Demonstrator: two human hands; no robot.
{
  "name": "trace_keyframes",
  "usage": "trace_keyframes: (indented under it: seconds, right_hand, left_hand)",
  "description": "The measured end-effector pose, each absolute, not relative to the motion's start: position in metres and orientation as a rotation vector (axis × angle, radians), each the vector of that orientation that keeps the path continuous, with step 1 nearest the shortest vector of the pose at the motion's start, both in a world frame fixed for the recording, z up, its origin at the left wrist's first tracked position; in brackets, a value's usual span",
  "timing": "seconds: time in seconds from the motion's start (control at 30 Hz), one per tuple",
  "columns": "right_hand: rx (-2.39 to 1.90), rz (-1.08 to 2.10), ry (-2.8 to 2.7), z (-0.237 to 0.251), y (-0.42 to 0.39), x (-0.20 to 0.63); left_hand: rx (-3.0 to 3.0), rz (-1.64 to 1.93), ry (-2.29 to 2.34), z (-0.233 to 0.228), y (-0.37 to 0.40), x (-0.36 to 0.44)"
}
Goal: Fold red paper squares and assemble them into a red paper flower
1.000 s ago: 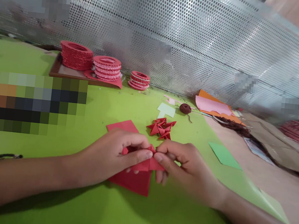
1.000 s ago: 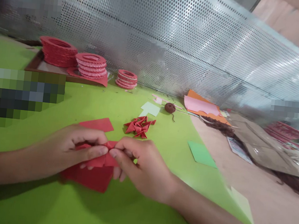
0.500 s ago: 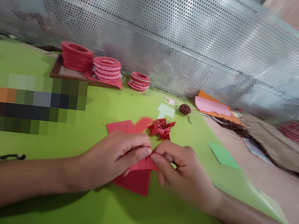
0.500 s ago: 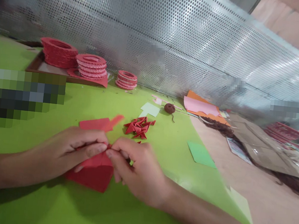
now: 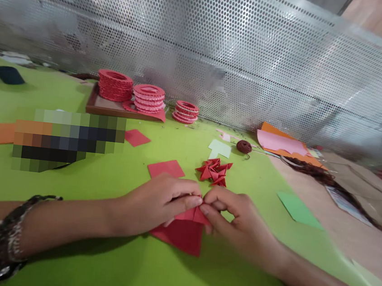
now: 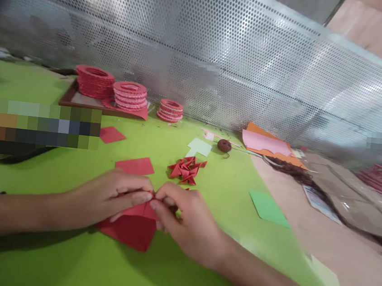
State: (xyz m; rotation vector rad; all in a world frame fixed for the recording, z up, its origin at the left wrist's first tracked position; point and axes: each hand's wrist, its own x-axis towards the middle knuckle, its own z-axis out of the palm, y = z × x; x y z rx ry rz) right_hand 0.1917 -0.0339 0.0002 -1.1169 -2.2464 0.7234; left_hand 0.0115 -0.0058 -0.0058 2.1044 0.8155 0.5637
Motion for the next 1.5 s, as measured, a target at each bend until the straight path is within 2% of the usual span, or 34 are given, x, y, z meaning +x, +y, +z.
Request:
trace_keyframes:
  seconds: [0.27, 0.4, 0.57, 0.83, 0.9, 1.1, 1.3, 1.5]
  right_hand:
    - [-1.106, 0.660, -2.203, 0.000, -0.033, 0.189]
    - [-1.013, 0.304, -2.194, 0.001, -0.031, 0.192]
    - [-0.686, -0.146, -2.295, 0.003, -0.029, 0.201]
    - [-0.632, -0.281, -2.363, 0.003, -0.028, 0.202]
    - [-0.664, -0.155, -2.352, 0.003, -0.029, 0.200]
    - [-0.971, 0.708, -2.106, 0.006, -0.032, 0.197]
    - [-1.043, 1.007, -1.865, 0.003, -0.035, 0.190]
    - [-0.873, 1.235, -1.728, 0.005, -0.032, 0.192]
  left_hand:
    - [2.091, 0.516, 0.773, -0.002, -0.007, 0.009]
    - [2.034, 0.476, 0.829, 0.000, -0.006, 0.012]
    - [1.943, 0.509, 0.853, -0.004, -0.006, 0.011]
    - [1.621, 0.609, 0.746, -0.004, -0.006, 0.013]
    - [1.597, 0.655, 0.684, -0.005, -0.005, 0.013]
    - [1.578, 0.678, 0.730, -0.004, -0.006, 0.013]
    - [1.838, 0.761, 0.810, -0.006, -0.006, 0.016]
    - [1.948, 0.825, 0.779, -0.003, -0.007, 0.016]
